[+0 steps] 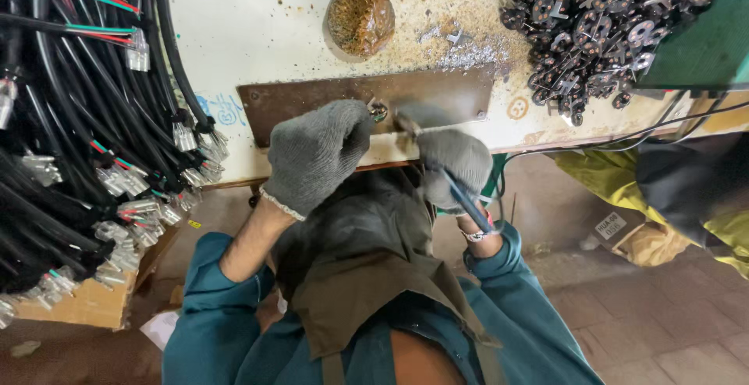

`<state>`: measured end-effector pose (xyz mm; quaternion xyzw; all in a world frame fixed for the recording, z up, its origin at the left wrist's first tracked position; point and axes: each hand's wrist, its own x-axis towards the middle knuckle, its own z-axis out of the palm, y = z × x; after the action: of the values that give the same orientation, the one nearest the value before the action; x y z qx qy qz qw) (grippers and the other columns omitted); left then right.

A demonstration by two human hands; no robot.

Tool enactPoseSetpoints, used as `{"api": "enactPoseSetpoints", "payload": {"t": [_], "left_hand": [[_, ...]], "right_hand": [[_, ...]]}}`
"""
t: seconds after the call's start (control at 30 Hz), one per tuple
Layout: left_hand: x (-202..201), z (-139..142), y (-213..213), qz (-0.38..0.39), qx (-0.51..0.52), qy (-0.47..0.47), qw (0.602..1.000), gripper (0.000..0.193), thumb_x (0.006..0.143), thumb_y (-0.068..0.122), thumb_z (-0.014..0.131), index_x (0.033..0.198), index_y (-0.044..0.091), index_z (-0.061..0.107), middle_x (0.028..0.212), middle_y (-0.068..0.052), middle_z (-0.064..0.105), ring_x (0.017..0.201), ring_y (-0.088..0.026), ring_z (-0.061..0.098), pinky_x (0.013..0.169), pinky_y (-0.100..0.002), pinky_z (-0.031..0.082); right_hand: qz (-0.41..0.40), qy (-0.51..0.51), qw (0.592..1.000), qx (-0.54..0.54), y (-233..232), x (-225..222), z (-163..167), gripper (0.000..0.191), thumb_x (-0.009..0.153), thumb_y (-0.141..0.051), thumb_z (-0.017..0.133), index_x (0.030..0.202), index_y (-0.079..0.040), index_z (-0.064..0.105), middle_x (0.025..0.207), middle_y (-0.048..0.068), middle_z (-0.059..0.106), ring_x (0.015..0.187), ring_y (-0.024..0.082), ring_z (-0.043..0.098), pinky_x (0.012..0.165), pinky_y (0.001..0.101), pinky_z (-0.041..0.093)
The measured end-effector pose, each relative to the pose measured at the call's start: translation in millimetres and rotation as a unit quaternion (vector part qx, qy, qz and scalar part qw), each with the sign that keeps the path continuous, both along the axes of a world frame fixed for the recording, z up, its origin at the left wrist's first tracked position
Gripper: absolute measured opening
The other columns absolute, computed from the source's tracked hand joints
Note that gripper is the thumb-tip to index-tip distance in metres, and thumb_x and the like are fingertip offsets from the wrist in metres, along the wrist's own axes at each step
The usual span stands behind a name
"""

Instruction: The person solders insulated wire ends onto small electronic components at a workbench. They hold a component in one gloved hand, position a red or green wire against its terminal, and apply a soldering iron to join them, placing finished pieces aside and repeating the cycle.

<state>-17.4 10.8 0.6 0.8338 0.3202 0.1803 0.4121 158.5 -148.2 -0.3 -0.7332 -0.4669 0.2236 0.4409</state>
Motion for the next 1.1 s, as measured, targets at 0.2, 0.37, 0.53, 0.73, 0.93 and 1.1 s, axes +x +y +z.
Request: {"api": "enactPoseSetpoints", "payload": {"t": [0.2,0.37,0.53,0.73,0.93,1.1], "left_hand": [[0,-3,-4,-0.004,0.011,0.0,1.0,0.02,0.092,0.015,0.075,0.11,0.011,0.067,0.1,-0.01,0.072,0.083,-0.03,0.072,0.07,-0.041,0.056],[-1,-5,-5,-0.008,0.019,0.006,1.0,0.019,0.095,0.016,0.074,0.112,0.011,0.067,0.099,-0.01,0.072,0.081,-0.03,0.071,0.067,-0.041,0.055],[1,-6,-5,-0.021,0.024,0.039,0.999,0.018,0.095,0.019,0.073,0.11,0.011,0.067,0.095,-0.009,0.071,0.077,-0.029,0.071,0.064,-0.042,0.054],[0,-6,-5,-0.029,0.021,0.029,0.999,0.022,0.094,0.02,0.073,0.112,0.01,0.067,0.096,-0.01,0.071,0.077,-0.03,0.071,0.064,-0.043,0.054],[0,-8,-5,-0.019,0.015,0.03,0.999,0.018,0.096,0.02,0.073,0.11,0.012,0.067,0.096,-0.008,0.071,0.081,-0.03,0.072,0.067,-0.042,0.055],[3,-9,-10,-0.005,0.035,0.045,0.998,0.021,0.094,0.024,0.076,0.109,0.014,0.067,0.096,-0.007,0.07,0.08,-0.029,0.07,0.066,-0.042,0.054]], "right_hand": [[0.036,-0.046,0.998,-0.035,-27,-1,-34,0.034,0.08,-0.018,0.088,0.103,-0.01,0.064,0.096,0.009,0.073,0.085,0.03,0.07,0.076,0.0406,0.055],[0.05,-0.066,0.996,-0.035,-34,3,-43,0.033,0.08,-0.018,0.086,0.104,-0.011,0.066,0.096,0.008,0.073,0.085,0.031,0.071,0.076,0.0409,0.055],[0.061,-0.076,0.995,-0.033,-33,4,-45,0.031,0.08,-0.019,0.085,0.106,-0.012,0.068,0.096,0.008,0.074,0.086,0.031,0.071,0.076,0.0411,0.055],[0.068,-0.082,0.994,-0.04,-37,6,-47,0.03,0.08,-0.02,0.083,0.107,-0.013,0.071,0.097,0.008,0.074,0.086,0.031,0.072,0.077,0.0414,0.055],[0.095,-0.105,0.988,-0.058,-34,9,-43,0.03,0.08,-0.021,0.081,0.109,-0.014,0.073,0.097,0.008,0.075,0.086,0.031,0.072,0.077,0.0418,0.055],[0.162,-0.122,0.979,-0.02,-15,18,-27,0.028,0.081,-0.019,0.082,0.107,-0.013,0.074,0.093,0.008,0.074,0.081,0.031,0.072,0.072,0.0408,0.056]]}}
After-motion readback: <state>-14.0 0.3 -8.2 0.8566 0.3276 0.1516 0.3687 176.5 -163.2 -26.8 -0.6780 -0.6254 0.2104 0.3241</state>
